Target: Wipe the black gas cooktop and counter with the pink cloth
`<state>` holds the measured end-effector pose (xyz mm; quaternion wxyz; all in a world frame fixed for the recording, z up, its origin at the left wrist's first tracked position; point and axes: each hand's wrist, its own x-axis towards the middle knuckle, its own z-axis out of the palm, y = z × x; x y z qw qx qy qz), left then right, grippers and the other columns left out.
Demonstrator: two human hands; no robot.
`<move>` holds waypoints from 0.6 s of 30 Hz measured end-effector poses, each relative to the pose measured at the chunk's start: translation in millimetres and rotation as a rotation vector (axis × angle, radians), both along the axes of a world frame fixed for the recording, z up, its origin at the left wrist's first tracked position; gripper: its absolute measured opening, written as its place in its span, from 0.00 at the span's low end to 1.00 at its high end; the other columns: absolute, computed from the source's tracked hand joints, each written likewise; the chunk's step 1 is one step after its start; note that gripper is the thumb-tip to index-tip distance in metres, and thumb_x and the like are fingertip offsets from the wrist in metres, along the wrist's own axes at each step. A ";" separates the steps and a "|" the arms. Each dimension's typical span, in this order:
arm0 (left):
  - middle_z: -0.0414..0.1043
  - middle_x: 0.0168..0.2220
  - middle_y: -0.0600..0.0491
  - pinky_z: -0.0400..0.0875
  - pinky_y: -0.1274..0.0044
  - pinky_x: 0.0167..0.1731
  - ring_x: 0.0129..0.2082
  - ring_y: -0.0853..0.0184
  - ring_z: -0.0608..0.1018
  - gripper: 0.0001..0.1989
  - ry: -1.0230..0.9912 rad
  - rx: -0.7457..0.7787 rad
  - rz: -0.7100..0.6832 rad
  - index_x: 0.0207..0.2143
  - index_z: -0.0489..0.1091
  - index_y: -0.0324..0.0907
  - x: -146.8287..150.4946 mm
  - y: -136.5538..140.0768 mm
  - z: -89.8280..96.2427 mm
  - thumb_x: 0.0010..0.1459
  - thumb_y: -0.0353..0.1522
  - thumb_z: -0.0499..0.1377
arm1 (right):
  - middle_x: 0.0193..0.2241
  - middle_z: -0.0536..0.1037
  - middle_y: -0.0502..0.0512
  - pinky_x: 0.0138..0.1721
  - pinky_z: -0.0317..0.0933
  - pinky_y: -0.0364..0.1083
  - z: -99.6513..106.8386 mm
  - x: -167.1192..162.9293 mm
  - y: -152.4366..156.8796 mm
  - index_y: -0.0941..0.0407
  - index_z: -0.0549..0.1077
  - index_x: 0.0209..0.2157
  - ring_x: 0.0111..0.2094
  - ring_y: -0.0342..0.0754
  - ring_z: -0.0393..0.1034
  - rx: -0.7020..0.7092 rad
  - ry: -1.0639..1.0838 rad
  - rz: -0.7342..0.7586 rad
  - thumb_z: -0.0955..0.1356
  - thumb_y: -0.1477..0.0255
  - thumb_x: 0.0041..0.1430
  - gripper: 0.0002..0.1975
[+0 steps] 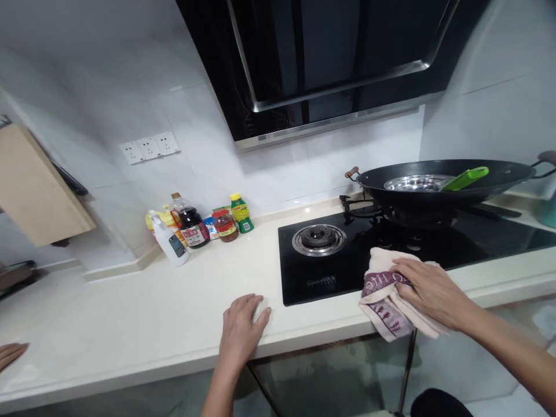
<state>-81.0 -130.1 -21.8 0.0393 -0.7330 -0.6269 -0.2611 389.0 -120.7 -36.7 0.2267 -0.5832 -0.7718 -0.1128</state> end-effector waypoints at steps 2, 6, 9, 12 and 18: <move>0.77 0.54 0.48 0.65 0.61 0.57 0.58 0.54 0.73 0.16 -0.001 0.010 -0.001 0.51 0.76 0.48 -0.5 0.1 -0.1 0.63 0.42 0.59 | 0.57 0.74 0.59 0.52 0.59 0.56 -2.3 2.3 -1.4 0.52 0.72 0.47 0.55 0.57 0.70 0.025 -0.013 -0.053 0.59 0.66 0.64 0.16; 0.77 0.54 0.48 0.65 0.61 0.57 0.58 0.54 0.74 0.17 -0.006 0.005 0.001 0.51 0.77 0.48 -1.8 1.0 -1.1 0.63 0.42 0.59 | 0.52 0.76 0.61 0.47 0.60 0.58 -9.1 -2.3 -10.3 0.53 0.71 0.45 0.51 0.59 0.71 0.079 -0.039 -0.199 0.58 0.66 0.64 0.15; 0.77 0.54 0.48 0.65 0.60 0.57 0.58 0.54 0.74 0.17 0.008 0.003 0.002 0.51 0.76 0.48 -1.1 1.3 -1.4 0.64 0.42 0.59 | 0.55 0.74 0.65 0.44 0.61 0.59 -15.2 -0.6 -16.6 0.54 0.71 0.46 0.52 0.63 0.70 0.097 -0.062 -0.304 0.56 0.64 0.66 0.17; 0.76 0.55 0.48 0.64 0.61 0.57 0.58 0.54 0.73 0.17 0.024 0.007 0.001 0.51 0.76 0.48 0.8 0.5 -0.7 0.64 0.42 0.58 | 0.59 0.71 0.66 0.49 0.61 0.61 -13.3 8.2 -10.3 0.54 0.71 0.50 0.58 0.65 0.66 0.031 -0.077 -0.248 0.58 0.61 0.65 0.20; 0.76 0.55 0.48 0.64 0.61 0.56 0.58 0.55 0.73 0.16 0.027 -0.002 0.005 0.51 0.76 0.48 2.6 -1.0 1.0 0.64 0.41 0.58 | 0.58 0.74 0.62 0.54 0.58 0.59 12.2 25.8 32.2 0.52 0.70 0.54 0.56 0.63 0.68 -0.187 0.100 -0.127 0.62 0.53 0.61 0.25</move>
